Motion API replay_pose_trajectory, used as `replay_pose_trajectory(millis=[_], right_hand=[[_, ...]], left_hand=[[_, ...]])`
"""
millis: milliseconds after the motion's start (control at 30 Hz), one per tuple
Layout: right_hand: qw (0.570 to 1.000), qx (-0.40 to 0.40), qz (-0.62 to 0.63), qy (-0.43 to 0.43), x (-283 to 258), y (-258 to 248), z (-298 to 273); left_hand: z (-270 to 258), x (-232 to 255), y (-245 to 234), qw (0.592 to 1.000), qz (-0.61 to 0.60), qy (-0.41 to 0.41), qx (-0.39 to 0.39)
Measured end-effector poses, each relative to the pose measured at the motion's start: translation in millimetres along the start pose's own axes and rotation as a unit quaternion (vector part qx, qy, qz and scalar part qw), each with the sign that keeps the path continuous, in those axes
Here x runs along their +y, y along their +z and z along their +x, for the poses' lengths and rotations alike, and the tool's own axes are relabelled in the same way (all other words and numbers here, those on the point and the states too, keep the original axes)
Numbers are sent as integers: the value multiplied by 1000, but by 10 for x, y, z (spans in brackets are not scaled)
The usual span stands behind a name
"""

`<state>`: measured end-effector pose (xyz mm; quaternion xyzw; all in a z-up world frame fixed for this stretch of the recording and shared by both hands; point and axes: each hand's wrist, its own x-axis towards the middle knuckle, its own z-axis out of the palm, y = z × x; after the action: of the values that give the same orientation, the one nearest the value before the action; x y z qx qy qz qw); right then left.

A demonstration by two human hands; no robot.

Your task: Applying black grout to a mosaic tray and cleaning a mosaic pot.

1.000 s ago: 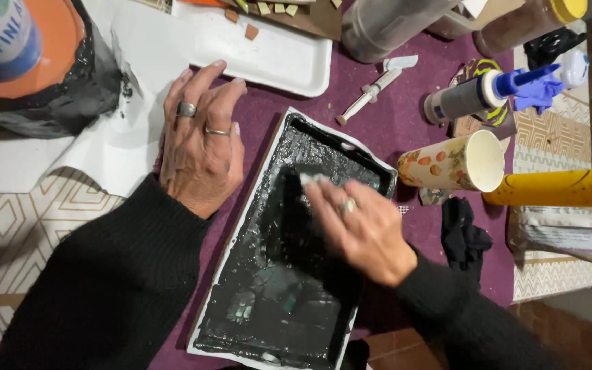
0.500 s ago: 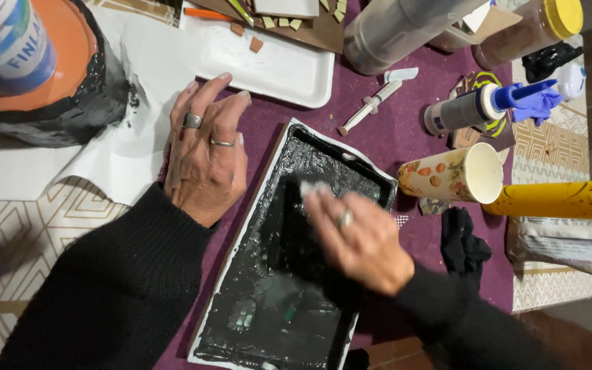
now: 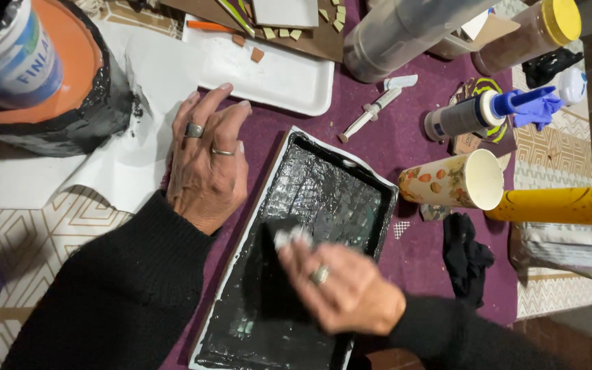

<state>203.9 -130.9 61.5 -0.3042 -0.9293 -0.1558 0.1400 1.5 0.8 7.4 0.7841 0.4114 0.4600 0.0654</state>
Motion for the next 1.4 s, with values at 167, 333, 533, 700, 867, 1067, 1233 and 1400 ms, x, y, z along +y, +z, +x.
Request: replay_pose_trajectory(millis=[167,333,533,700,867,1067,1233,1400], right_hand=[[994,-28,-85,67,514,170,267],[988,-45,-125,75,479,407,259],[996,-72,-33,31,90,217,226],[995,-78,63,-13,-214,-32,233],[990,-93,93,-56,-332,-272,299],[973,-110,134,-154,-207,-430,217],[971,-57,115,-202,56,-430,115],[951,-59,229,-200,108,-277,292]], left_hand=[[51,28,-40,1000,2,10,11],[53,41,-60,1000,-4,4,11],[23,8,-20,1000,-12,1,8],[-62,-80,92,1000,-9,6,10],[-80,-128,161,1000,-3,10,12],[-118,-197,272,1000,17,13,14],[-163,-235,339,998,50,38,23],[-103,-149,204,998,33,51,27]])
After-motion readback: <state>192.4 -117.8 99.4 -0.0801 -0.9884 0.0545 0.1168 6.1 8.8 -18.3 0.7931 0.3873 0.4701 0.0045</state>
